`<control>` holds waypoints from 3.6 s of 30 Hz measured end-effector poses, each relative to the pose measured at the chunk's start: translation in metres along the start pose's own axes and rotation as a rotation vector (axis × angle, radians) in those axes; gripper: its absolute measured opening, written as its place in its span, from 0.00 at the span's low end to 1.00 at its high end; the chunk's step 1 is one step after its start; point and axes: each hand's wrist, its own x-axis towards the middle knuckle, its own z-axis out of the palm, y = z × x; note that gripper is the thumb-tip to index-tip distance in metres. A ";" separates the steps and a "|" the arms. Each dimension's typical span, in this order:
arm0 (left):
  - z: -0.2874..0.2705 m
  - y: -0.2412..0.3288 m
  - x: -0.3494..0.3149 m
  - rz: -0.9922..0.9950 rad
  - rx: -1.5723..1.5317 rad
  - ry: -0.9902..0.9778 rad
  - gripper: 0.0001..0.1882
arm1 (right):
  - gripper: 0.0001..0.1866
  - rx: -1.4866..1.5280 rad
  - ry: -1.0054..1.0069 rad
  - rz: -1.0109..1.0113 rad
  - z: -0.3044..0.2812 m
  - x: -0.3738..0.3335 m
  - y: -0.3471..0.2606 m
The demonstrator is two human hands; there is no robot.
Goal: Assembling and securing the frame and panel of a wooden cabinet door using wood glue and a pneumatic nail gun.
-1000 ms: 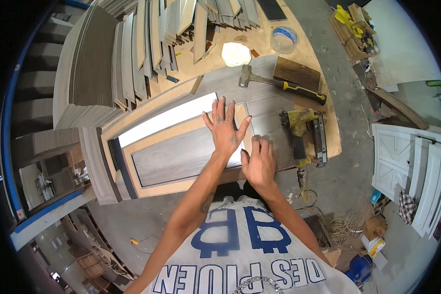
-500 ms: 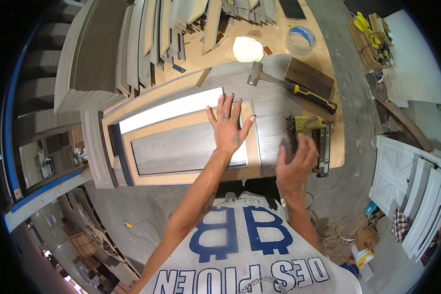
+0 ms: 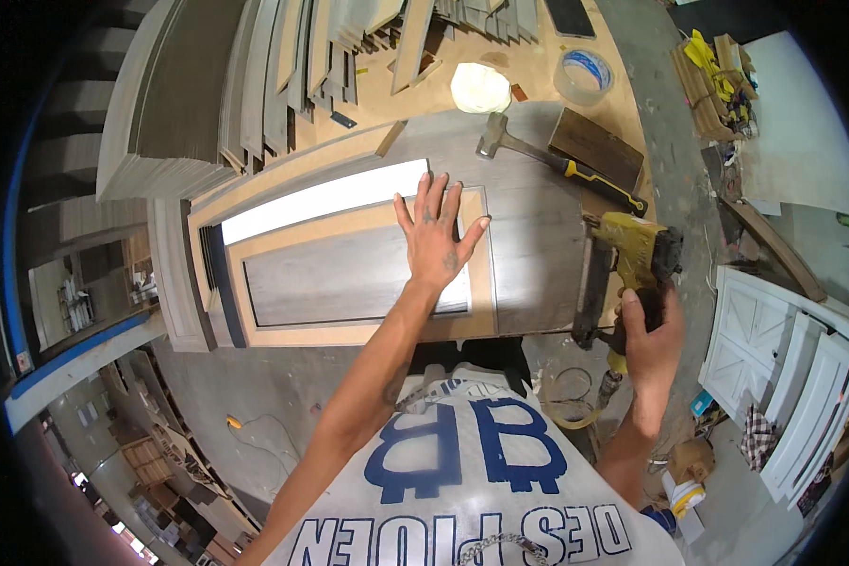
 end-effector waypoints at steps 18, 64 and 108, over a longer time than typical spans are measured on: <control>0.001 0.000 0.001 -0.063 -0.076 -0.020 0.40 | 0.33 -0.332 -0.122 0.187 0.073 0.049 0.046; 0.011 -0.008 -0.002 0.046 -0.077 -0.016 0.43 | 0.30 -0.096 -0.119 0.339 0.117 0.062 0.041; 0.005 -0.002 0.002 0.005 -0.094 -0.049 0.39 | 0.28 -0.176 -0.149 0.279 0.130 0.066 0.015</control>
